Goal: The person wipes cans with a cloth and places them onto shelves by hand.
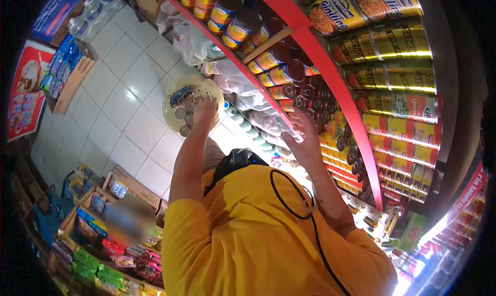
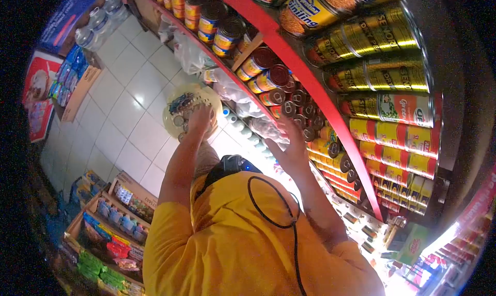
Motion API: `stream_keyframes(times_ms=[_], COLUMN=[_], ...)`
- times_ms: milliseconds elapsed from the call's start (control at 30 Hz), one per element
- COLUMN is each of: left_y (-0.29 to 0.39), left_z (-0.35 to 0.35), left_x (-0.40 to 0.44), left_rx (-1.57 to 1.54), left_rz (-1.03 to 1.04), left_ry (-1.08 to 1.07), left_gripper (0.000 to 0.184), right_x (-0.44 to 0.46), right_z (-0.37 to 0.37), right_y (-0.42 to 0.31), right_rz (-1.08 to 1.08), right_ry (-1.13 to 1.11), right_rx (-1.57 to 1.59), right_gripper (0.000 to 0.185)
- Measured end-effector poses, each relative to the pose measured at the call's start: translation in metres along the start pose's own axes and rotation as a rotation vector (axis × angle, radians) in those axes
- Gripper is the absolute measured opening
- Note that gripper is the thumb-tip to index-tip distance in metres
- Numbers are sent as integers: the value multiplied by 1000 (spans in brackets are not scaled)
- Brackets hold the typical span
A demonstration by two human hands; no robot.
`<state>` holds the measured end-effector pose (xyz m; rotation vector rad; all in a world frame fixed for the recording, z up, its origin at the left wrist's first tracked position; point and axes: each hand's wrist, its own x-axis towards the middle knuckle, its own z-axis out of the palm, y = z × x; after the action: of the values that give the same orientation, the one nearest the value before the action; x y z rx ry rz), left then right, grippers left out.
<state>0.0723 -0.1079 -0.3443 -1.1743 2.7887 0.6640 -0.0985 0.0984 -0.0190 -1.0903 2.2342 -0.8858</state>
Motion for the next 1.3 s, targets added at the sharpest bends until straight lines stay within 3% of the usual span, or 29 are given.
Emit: stream_keyframes(times_ms=[67, 200, 333, 400, 533, 567, 700, 800, 933, 1067, 1167, 1300], left_y=[-3, 8, 28, 53, 102, 111, 137, 154, 157, 129, 110, 89], left_z=[6, -51, -119, -157, -208, -209, -225, -225, -224, -199, -192, -181], left_x=[6, -22, -60, -76, -88, -86, -78, -77, -80, -82, -91, -99], left_rx=[-89, -265, -656, -906, -1097, -1139, -1222, -1274, -1331, -1340, -1377, -1374], left_rz=[-60, -91, -24, 56, 309, 339, 347, 335, 291, 224, 93, 31], left_ry=[-91, 62, 85, -12, -63, -93, -152, -149, -117, -69, -68, -32], left_gripper=[29, 51, 71, 79, 93, 93, 96, 98, 85, 82, 76, 68], right_x=[1, 6, 18, 24, 25, 22, 19, 16, 21, 43, 68, 101], right_z=[-6, -10, -5, 4, 12, 12, -5, -17, -10, -21, -20, -13], right_y=[-6, 11, -4, -13, -19, -21, -18, -4, 29, 24, 21, 38], right_rz=[-47, -71, -41, -125, -280, -288, -28, -23, -18, 127, 123, -58], right_ry=[-11, -137, -351, -394, -440, -406, -355, -306, 111, 397, 469, 602], right_rx=[-38, -17, -39, -68, -110, -196, -29, 127, 428, 289, 258, 74], right_gripper=[73, 59, 62, 63, 78, 87, 93, 88, 81, 79, 78, 63])
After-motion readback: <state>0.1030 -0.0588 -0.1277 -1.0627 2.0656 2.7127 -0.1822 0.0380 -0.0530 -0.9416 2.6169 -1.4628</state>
